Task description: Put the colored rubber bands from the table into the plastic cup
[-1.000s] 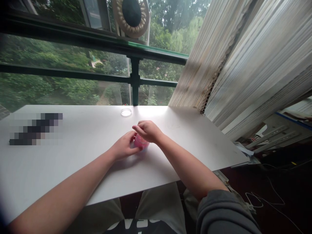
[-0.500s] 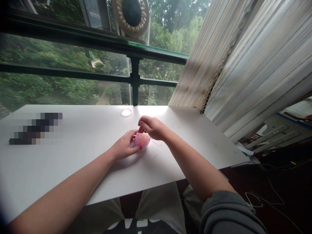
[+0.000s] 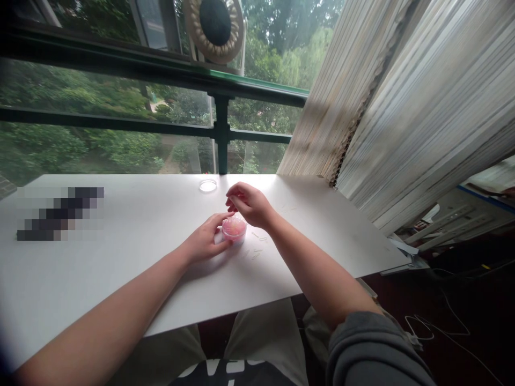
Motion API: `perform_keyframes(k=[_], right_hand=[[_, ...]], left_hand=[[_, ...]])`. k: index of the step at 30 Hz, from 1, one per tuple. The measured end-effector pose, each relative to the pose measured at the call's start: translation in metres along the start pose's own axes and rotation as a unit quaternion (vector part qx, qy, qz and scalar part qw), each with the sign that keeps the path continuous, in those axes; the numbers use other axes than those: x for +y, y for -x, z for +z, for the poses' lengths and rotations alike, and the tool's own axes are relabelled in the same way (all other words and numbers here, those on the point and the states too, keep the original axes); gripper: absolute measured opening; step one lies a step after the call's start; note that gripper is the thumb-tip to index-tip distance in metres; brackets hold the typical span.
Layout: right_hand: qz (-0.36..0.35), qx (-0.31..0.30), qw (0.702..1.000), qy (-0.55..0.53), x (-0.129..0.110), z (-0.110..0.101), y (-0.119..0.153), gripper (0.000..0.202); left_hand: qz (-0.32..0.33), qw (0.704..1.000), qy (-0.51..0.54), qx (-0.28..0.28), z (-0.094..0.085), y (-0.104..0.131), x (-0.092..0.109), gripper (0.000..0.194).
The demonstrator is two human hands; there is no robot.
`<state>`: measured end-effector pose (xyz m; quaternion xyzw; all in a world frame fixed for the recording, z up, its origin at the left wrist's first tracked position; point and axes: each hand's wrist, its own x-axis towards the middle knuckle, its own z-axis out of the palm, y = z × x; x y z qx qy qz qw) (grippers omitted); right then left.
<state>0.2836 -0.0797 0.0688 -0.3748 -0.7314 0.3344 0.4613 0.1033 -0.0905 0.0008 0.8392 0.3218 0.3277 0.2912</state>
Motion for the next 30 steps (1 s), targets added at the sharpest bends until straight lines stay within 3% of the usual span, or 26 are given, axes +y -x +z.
perform_keyframes(k=[6, 9, 13, 16, 21, 24, 30], right_hand=[[0.013, 0.045, 0.998, 0.041, 0.007, -0.018, 0.001, 0.02], [0.031, 0.076, 0.986, 0.143, 0.022, -0.04, 0.005, 0.023], [0.148, 0.1, 0.933, 0.311, 0.057, -0.083, 0.023, 0.035], [0.274, 0.117, 0.855, 0.426, 0.084, -0.107, 0.047, 0.049], [0.31, 0.073, 0.822, 0.472, 0.104, -0.108, 0.081, 0.069], [0.287, 0.023, 0.824, 0.488, 0.105, -0.096, 0.083, 0.073], [0.204, -0.003, 0.888, 0.412, 0.102, -0.084, 0.075, 0.066]], left_hand=[[0.005, 0.999, -0.038, -0.021, -0.005, 0.0, 0.007, 0.051], [0.016, 0.998, -0.061, -0.022, -0.005, -0.001, 0.008, 0.045], [0.022, 0.994, -0.104, -0.021, -0.008, -0.001, 0.009, 0.037], [0.021, 0.992, -0.125, -0.015, -0.011, -0.001, 0.008, 0.033], [0.013, 0.991, -0.134, 0.009, -0.015, -0.002, 0.002, 0.032], [0.008, 0.991, -0.13, 0.019, -0.017, -0.002, 0.001, 0.038], [-0.006, 0.994, -0.108, 0.03, -0.015, -0.001, 0.002, 0.056]])
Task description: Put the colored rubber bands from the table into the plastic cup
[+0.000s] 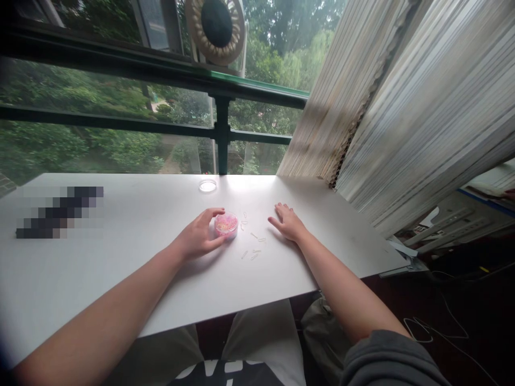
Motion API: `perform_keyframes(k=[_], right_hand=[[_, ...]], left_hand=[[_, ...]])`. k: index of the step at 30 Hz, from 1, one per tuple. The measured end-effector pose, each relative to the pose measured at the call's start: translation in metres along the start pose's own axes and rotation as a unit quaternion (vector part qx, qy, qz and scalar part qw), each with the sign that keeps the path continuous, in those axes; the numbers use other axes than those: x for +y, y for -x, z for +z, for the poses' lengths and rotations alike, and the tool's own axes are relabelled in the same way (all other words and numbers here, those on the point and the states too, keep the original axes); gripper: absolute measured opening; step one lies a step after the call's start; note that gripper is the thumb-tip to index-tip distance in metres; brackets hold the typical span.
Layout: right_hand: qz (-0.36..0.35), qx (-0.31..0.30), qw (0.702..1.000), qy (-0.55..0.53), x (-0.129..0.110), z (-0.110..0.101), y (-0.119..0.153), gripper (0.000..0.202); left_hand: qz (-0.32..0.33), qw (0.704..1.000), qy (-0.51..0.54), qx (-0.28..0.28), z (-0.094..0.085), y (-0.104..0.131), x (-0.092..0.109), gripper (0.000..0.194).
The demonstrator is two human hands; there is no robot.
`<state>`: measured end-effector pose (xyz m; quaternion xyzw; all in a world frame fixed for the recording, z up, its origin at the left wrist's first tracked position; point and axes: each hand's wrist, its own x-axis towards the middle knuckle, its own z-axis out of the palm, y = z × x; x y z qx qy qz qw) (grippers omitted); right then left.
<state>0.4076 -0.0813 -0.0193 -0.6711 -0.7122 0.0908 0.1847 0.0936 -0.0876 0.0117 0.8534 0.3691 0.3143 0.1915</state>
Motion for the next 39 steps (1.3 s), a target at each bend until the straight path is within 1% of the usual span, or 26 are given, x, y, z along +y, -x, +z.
perform_keyframes(k=[3, 6, 10, 13, 16, 19, 22, 24, 27, 29, 31, 33, 34, 36, 39], right_hand=[[-0.028, 0.026, 0.997, -0.073, -0.005, 0.002, -0.001, 0.056], [-0.04, 0.032, 0.985, -0.166, -0.017, 0.007, -0.004, 0.047], [-0.087, 0.012, 0.96, -0.267, -0.044, 0.017, -0.009, 0.039], [-0.125, 0.001, 0.943, -0.308, -0.066, 0.025, -0.014, 0.039], [-0.142, -0.007, 0.925, -0.352, -0.082, 0.032, -0.019, 0.041], [-0.137, -0.004, 0.9, -0.413, -0.091, 0.037, -0.023, 0.043], [-0.105, -0.004, 0.868, -0.485, -0.094, 0.036, -0.025, 0.044], [-0.083, -0.011, 0.86, -0.503, -0.094, 0.032, -0.025, 0.044], [-0.069, -0.008, 0.866, -0.495, -0.09, 0.022, -0.028, 0.046], [-0.069, 0.011, 0.873, -0.483, -0.084, 0.014, -0.032, 0.046], [-0.074, 0.04, 0.887, -0.454, -0.074, 0.005, -0.04, 0.045], [-0.07, 0.069, 0.917, -0.387, -0.058, -0.004, -0.05, 0.044], [-0.056, 0.08, 0.936, -0.338, -0.048, -0.009, -0.054, 0.044], [-0.011, 0.089, 0.977, -0.191, -0.026, -0.016, -0.061, 0.047], [0.033, 0.09, 0.989, -0.117, 0.003, -0.021, -0.063, 0.049]], left_hand=[[0.007, 1.0, -0.002, -0.009, 0.003, -0.001, 0.0, 0.057], [0.022, 1.0, -0.01, -0.012, 0.004, -0.002, 0.0, 0.051], [0.029, 0.999, -0.034, -0.013, 0.002, -0.003, -0.001, 0.046], [0.038, 0.998, -0.051, -0.005, 0.0, -0.003, -0.004, 0.045], [0.041, 0.997, -0.059, 0.011, -0.001, -0.003, -0.008, 0.045], [0.04, 0.997, -0.064, 0.024, -0.003, -0.003, -0.013, 0.045], [0.041, 0.996, -0.071, 0.035, -0.004, -0.004, -0.014, 0.048], [0.049, 0.995, -0.071, 0.04, -0.004, -0.004, -0.014, 0.05], [0.067, 0.994, -0.066, 0.05, -0.005, -0.004, -0.012, 0.052], [0.07, 0.994, -0.061, 0.054, -0.005, -0.004, -0.011, 0.054], [0.067, 0.995, -0.054, 0.055, -0.005, -0.004, -0.01, 0.058], [0.064, 0.995, -0.049, 0.052, -0.004, -0.003, -0.01, 0.062], [0.063, 0.996, -0.048, 0.052, -0.004, -0.003, -0.01, 0.062], [0.06, 0.996, -0.048, 0.05, -0.003, -0.003, -0.01, 0.059], [0.053, 0.996, -0.052, 0.05, -0.003, -0.002, -0.01, 0.055]])
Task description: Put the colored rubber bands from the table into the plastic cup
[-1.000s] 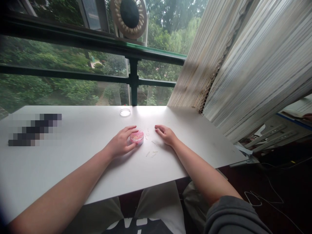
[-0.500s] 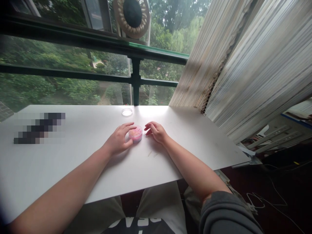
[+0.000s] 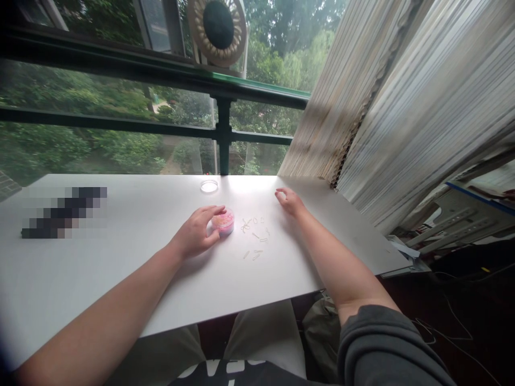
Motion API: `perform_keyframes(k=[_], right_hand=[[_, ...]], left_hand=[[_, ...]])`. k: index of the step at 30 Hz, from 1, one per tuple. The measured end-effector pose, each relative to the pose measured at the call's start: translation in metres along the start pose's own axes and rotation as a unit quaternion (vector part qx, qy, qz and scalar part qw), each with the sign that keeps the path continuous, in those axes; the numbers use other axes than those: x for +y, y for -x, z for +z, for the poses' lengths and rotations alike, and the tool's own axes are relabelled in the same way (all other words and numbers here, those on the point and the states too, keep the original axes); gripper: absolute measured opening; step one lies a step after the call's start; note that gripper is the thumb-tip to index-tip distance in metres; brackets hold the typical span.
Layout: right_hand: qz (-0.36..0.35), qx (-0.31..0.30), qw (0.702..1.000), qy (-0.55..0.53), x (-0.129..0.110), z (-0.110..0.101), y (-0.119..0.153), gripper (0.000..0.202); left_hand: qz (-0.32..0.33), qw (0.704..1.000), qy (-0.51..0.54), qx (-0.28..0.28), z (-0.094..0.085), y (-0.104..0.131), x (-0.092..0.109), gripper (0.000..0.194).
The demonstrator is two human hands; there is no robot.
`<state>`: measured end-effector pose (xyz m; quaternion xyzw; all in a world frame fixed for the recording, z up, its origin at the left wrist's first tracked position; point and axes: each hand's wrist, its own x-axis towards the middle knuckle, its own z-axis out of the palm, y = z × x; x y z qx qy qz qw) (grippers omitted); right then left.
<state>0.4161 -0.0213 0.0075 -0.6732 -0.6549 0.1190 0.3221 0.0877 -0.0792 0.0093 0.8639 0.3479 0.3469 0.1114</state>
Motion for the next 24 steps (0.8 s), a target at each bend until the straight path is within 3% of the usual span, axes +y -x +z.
perform_keyframes(k=[5, 9, 15, 24], right_hand=[[0.033, -0.044, 0.994, 0.097, 0.022, 0.004, 0.016, 0.066], [-0.028, -0.093, 0.982, 0.161, 0.019, 0.01, 0.031, 0.067], [-0.136, -0.109, 0.984, 0.034, 0.0, 0.011, 0.053, 0.059], [-0.235, -0.154, 0.954, -0.105, -0.039, 0.027, 0.079, 0.058]], left_hand=[[-0.004, 1.0, -0.013, 0.006, 0.0, -0.001, 0.001, 0.049], [0.009, 1.0, -0.016, 0.007, -0.001, -0.001, 0.004, 0.047], [0.012, 1.0, -0.016, -0.002, -0.001, 0.0, 0.008, 0.048], [0.031, 0.999, -0.008, 0.007, -0.001, -0.002, 0.005, 0.051]])
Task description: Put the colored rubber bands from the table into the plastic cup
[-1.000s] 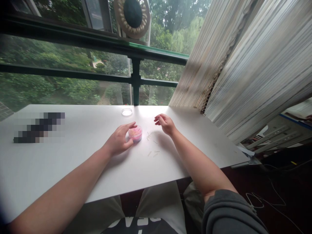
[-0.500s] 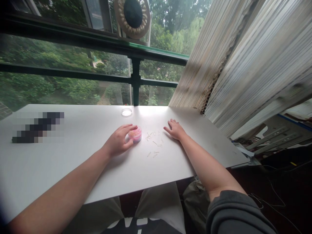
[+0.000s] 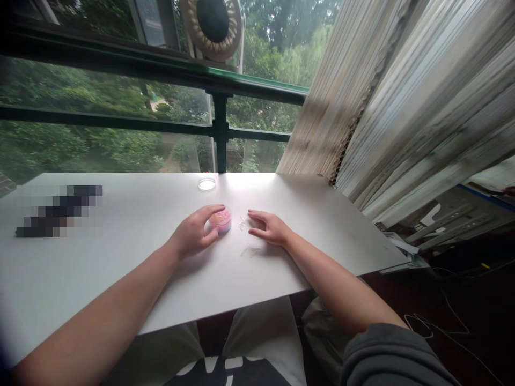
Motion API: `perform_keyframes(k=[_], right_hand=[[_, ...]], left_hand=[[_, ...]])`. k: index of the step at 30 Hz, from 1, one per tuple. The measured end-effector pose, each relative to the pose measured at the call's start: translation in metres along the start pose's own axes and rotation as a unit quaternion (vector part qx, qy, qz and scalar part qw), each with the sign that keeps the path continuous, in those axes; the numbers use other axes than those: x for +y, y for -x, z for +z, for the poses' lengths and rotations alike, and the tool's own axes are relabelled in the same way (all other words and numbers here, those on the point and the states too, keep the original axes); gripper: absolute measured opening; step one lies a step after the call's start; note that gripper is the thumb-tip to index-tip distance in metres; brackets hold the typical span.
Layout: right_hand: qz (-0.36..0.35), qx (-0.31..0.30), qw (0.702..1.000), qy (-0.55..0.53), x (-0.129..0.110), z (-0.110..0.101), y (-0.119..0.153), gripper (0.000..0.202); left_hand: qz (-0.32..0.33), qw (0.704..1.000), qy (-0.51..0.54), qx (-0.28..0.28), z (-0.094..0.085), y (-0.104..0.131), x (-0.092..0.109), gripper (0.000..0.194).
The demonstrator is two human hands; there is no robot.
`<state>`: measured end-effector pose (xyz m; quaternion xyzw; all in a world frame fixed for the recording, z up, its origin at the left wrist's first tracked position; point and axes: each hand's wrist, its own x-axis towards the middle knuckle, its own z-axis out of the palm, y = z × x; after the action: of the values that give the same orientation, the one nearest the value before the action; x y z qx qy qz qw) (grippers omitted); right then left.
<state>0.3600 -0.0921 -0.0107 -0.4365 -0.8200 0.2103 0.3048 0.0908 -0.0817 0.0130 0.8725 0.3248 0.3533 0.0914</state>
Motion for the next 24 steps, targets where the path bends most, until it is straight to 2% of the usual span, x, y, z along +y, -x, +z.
perform_keyframes(k=[3, 7, 9, 11, 16, 20, 24], right_hand=[[-0.024, -0.012, 1.0, 0.01, -0.01, 0.01, -0.001, 0.07], [-0.055, -0.046, 0.994, 0.081, -0.021, 0.018, 0.001, 0.1], [-0.066, -0.052, 0.99, 0.109, -0.025, 0.02, 0.003, 0.104], [-0.073, -0.038, 0.99, 0.118, -0.027, 0.022, 0.002, 0.092], [-0.084, 0.019, 0.989, 0.119, -0.029, 0.028, -0.006, 0.027], [-0.081, 0.043, 0.987, 0.129, -0.028, 0.032, -0.011, 0.019], [-0.078, 0.032, 0.986, 0.146, -0.029, 0.031, -0.01, 0.019]], left_hand=[[0.004, 1.0, 0.006, 0.001, 0.0, 0.0, 0.0, 0.05], [0.002, 1.0, 0.016, 0.001, 0.0, 0.0, 0.001, 0.048], [0.001, 1.0, 0.024, 0.002, -0.001, 0.0, 0.001, 0.048], [0.001, 1.0, 0.028, 0.002, -0.001, 0.0, 0.001, 0.048], [0.006, 1.0, 0.029, 0.004, -0.001, -0.001, 0.001, 0.047], [0.01, 0.999, 0.033, 0.007, -0.001, -0.001, 0.002, 0.047], [0.007, 0.999, 0.035, 0.006, -0.001, -0.001, 0.002, 0.046]])
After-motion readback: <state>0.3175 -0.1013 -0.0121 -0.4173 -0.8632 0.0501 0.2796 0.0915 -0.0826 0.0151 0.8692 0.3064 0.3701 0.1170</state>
